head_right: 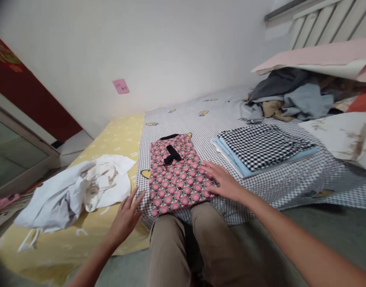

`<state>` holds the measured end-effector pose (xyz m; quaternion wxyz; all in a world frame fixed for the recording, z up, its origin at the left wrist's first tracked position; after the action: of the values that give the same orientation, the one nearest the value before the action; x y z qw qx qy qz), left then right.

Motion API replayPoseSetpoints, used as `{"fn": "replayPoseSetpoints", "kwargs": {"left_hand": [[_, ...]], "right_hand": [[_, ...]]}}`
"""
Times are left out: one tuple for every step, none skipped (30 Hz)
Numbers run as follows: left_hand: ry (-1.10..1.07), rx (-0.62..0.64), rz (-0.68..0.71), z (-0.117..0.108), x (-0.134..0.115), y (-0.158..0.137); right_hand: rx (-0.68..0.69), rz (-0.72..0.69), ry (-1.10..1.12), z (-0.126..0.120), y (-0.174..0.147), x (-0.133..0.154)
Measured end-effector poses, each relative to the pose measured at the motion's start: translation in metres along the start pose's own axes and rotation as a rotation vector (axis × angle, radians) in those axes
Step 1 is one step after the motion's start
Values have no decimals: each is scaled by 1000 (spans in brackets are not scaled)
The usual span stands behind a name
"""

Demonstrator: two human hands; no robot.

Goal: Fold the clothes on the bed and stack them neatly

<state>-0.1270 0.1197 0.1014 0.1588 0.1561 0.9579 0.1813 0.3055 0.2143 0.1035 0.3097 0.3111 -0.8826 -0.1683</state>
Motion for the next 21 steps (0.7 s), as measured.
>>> {"fn": "replayPoseSetpoints", "kwargs": {"left_hand": [[154, 2, 114, 1, -5, -7], [274, -8, 201, 2, -10, -11], [362, -22, 268, 3, -14, -12], [420, -36, 317, 4, -18, -10], [452, -44, 348, 6, -21, -6], [467, -45, 363, 8, -24, 0], [472, -38, 367, 10, -26, 7], [471, -21, 363, 13, -27, 14], [465, 9, 356, 16, -28, 21], [453, 53, 353, 19, -28, 26], [433, 100, 349, 23, -28, 30], [407, 150, 341, 27, -27, 32], [378, 195, 326, 30, -26, 33], [349, 231, 302, 34, -24, 33], [324, 252, 271, 37, -22, 33], [305, 259, 234, 40, -20, 33], [291, 258, 201, 43, -17, 33], [277, 254, 176, 45, -15, 34], [263, 251, 157, 47, -13, 34], [248, 254, 142, 49, -11, 36], [233, 262, 128, 50, -10, 37]], "right_hand": [[41, -48, -74, -3, -13, 1], [77, -91, -140, -5, -23, 3], [105, -126, -196, -5, -30, 4], [128, -152, -241, -4, -34, 4], [148, -173, -276, -1, -35, 4], [166, -190, -303, 3, -34, 2], [181, -208, -321, 8, -31, 0], [192, -227, -333, 13, -27, -4], [199, -248, -338, 19, -23, -8], [202, -269, -337, 24, -19, -13], [206, -287, -332, 28, -15, -18], [211, -299, -322, 32, -13, -23], [216, -299, -309, 34, -11, -27], [222, -288, -293, 36, -9, -30], [228, -270, -274, 37, -7, -32], [231, -247, -253, 37, -6, -33], [229, -225, -231, 37, -5, -34], [224, -206, -212, 37, -4, -34], [217, -192, -196, 37, -2, -33], [210, -180, -185, 37, -1, -33], [202, -165, -177, 38, -1, -33]]}}
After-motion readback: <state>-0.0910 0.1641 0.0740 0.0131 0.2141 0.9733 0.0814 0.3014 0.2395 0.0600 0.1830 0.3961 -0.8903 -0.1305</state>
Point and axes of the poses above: each hand's wrist, its own y-axis towards the middle knuckle, its own z-axis out of the palm, x = y × z, the point moved 2 cm from there along y, towards the middle knuckle, and after that the axes turned 5 degrees about -x, right-handed, at the moved point
